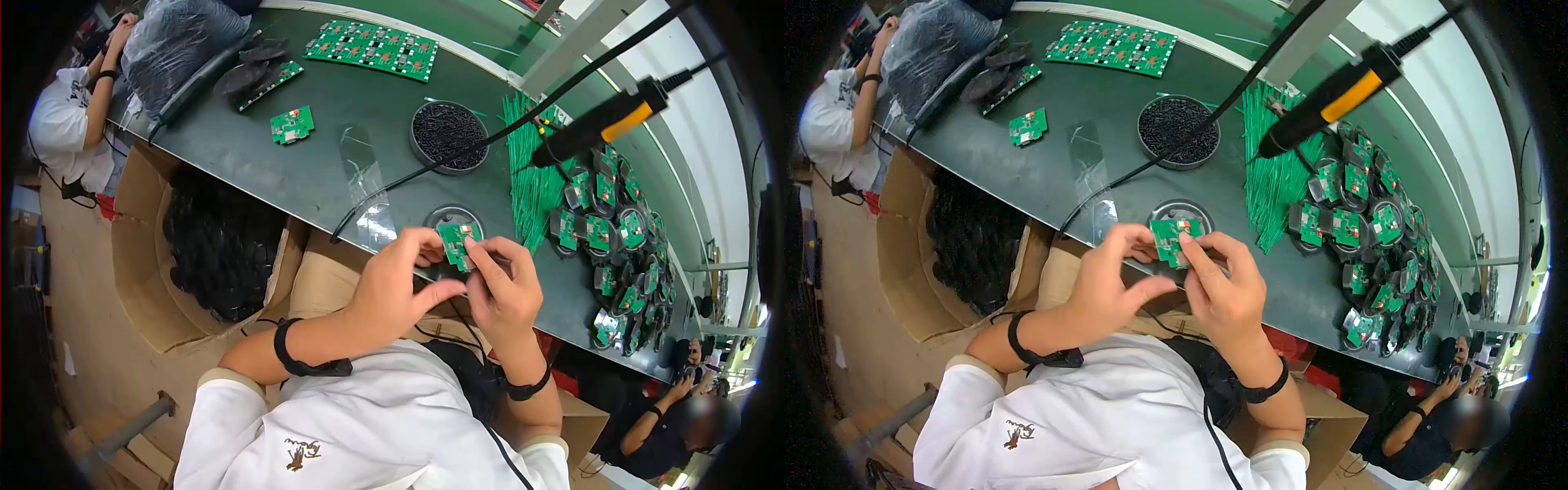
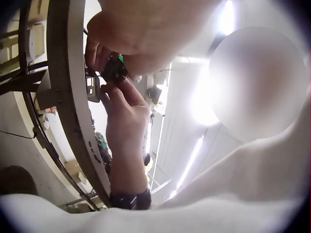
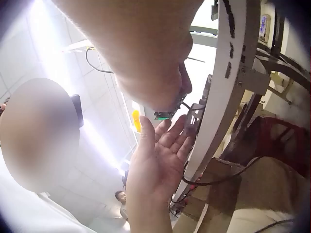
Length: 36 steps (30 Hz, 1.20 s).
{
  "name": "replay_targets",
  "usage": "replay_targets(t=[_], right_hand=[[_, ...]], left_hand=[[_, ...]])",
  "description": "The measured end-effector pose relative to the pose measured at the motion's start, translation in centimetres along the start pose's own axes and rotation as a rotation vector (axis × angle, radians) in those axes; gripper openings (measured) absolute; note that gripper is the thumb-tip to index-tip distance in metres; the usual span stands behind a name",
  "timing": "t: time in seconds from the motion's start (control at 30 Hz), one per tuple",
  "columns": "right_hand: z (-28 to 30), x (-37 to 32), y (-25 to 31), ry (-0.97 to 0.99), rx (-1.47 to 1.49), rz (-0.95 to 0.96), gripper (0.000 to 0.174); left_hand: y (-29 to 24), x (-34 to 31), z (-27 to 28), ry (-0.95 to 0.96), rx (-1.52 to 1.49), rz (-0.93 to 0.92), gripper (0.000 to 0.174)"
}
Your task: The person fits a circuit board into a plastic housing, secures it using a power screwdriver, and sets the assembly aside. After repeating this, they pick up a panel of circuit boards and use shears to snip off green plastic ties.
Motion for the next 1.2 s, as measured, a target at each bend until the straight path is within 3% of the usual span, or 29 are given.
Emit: replay_targets(t=[0.07, 0.17, 0.23, 0.3, 0.33, 0.4, 0.43, 0.5, 0.53, 0.63, 0.9, 1.1, 1.17, 1.2], right_hand=[[1.5, 0.6, 0.6, -0.083, 0.208, -0.050, 0.046], [0.9, 0.7, -0.8, -0.082, 0.451, -0.160, 0.043], [0.2, 0.2, -2.7, -0.215, 0.738, -0.425, 0.041], [-1.3, 0.0, -4.1, -0.054, 0.889, -0.620, 0.041], [-1.3, 0.1, -4.6, -0.054, 0.888, -0.624, 0.041], [-1.5, 0.2, -5.8, -0.062, 0.903, -0.645, 0.039], [-1.5, 0.2, -6.4, -0.063, 0.903, -0.648, 0.039], [-2.2, -0.3, -7.4, 0.027, 0.787, -0.707, 0.037], [-2.2, -0.3, -7.2, 0.052, 0.747, -0.724, 0.035], [-3.1, -0.9, -7.0, 0.163, 0.738, -0.741, 0.034], [-2.8, -2.8, -7.0, 0.150, 0.810, -0.858, 0.028], [-2.0, -1.5, -6.5, 0.204, 0.579, -0.698, 0.034], [-0.5, 0.0, -5.1, 0.332, 0.175, -0.533, 0.042], [-0.5, -0.1, -5.2, 0.332, 0.174, -0.533, 0.042]], left_hand=[[2.4, 0.0, -0.1, -0.145, -0.673, 0.262, 0.034], [3.3, 0.8, 1.0, -0.100, -0.668, 0.321, 0.033], [3.2, 0.9, 0.9, -0.077, -0.725, 0.374, 0.031], [3.1, 0.7, 0.1, 0.073, -0.607, 0.457, 0.044], [3.2, 0.7, 0.2, 0.076, -0.609, 0.459, 0.044], [-1.0, 1.5, 2.1, 0.010, 0.186, -0.091, 0.070], [-0.8, 1.3, 1.9, 0.012, 0.185, -0.089, 0.070], [-0.6, 0.6, 1.0, 0.006, 0.198, -0.107, 0.091], [-0.4, 0.6, 0.8, 0.020, 0.182, -0.097, 0.093], [0.0, 0.6, 0.6, 0.028, 0.125, -0.087, 0.091], [-0.5, 0.7, -0.1, 0.184, 0.172, -0.066, 0.078], [-1.1, 1.0, -0.5, 0.249, 0.222, -0.115, 0.072], [-0.9, 1.1, -0.8, 0.263, 0.242, -0.119, 0.070], [-0.7, 1.1, -1.1, 0.257, 0.255, -0.180, 0.069]])
Point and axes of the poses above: each hand's wrist, its own x-axis towards the middle knuckle, its own z-axis out of the back of the hand, y = z × x, the point moved 9 cm from there along x, towards the middle knuckle, and after that the axes turned 7 degrees about -x, right-handed, at the moved point
